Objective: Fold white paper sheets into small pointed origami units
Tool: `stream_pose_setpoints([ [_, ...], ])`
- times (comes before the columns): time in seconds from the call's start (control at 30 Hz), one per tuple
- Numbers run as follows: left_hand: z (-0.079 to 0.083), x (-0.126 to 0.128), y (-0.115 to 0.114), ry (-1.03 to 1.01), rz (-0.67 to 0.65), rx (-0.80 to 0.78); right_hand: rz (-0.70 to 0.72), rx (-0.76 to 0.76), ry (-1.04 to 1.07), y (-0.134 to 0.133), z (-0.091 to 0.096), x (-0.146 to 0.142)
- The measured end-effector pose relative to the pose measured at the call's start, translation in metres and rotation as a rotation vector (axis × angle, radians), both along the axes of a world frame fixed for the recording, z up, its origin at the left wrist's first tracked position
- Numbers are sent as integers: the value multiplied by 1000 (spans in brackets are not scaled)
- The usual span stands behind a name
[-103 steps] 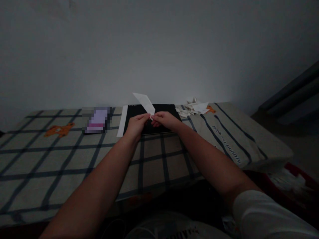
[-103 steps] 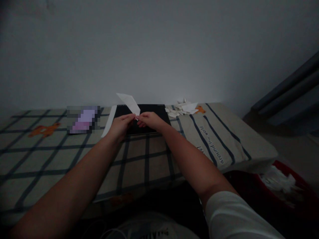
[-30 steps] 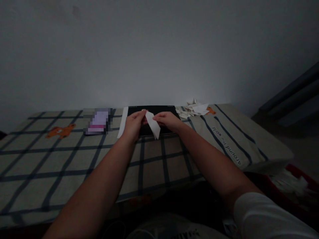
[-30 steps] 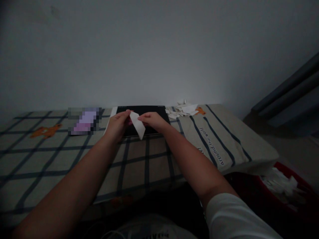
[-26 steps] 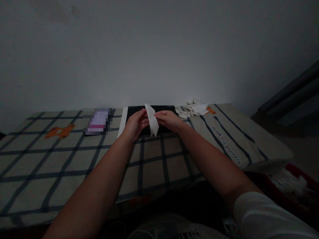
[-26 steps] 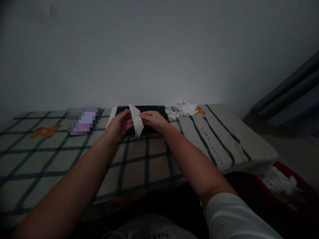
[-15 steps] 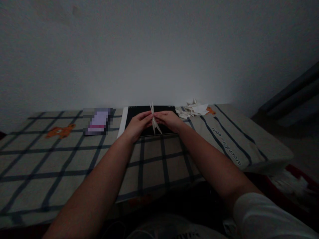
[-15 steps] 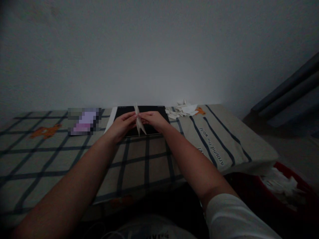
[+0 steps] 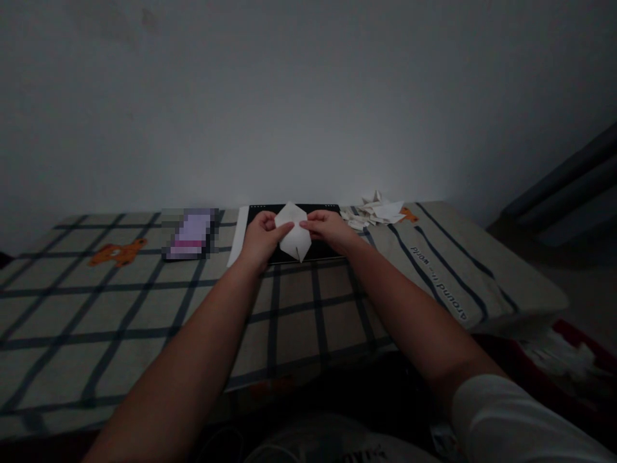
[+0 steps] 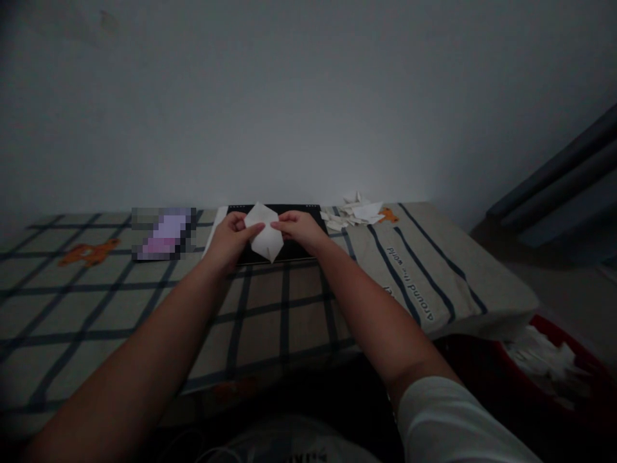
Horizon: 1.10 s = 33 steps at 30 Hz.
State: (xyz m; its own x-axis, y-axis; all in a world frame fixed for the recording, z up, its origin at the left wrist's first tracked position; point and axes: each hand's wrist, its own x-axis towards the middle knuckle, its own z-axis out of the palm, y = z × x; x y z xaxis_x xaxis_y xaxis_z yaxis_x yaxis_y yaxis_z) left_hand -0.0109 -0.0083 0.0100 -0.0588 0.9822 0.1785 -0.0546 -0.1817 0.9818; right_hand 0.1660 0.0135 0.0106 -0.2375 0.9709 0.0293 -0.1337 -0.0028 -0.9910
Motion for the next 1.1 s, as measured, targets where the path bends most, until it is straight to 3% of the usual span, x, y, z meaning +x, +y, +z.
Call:
stream_pose_setpoints([
  [0.13,-3,-1,1,71,78,54,-20,17,-43,-1,-1,-2],
  [0.27,-4,-3,4,16,138,100,107,-46,-97,-4,0,-1],
  [0.47,-4,-1,3,-53,-11,-27,53,-23,-119,-5,3,-1],
  [0.67,-5,-1,2,-17,-15,-41,104,-60,-134,-5,4,-1],
  [0.77,-5,-4,2,70,-24,-52,78,-7,-137,-4,4,0],
  [0.93,-3,-9,2,280,-51,-39,-92,109,-200,0,5,4],
  [1.1,-5,-15,5,524,124,78,-97,138,-423,1,3,9],
])
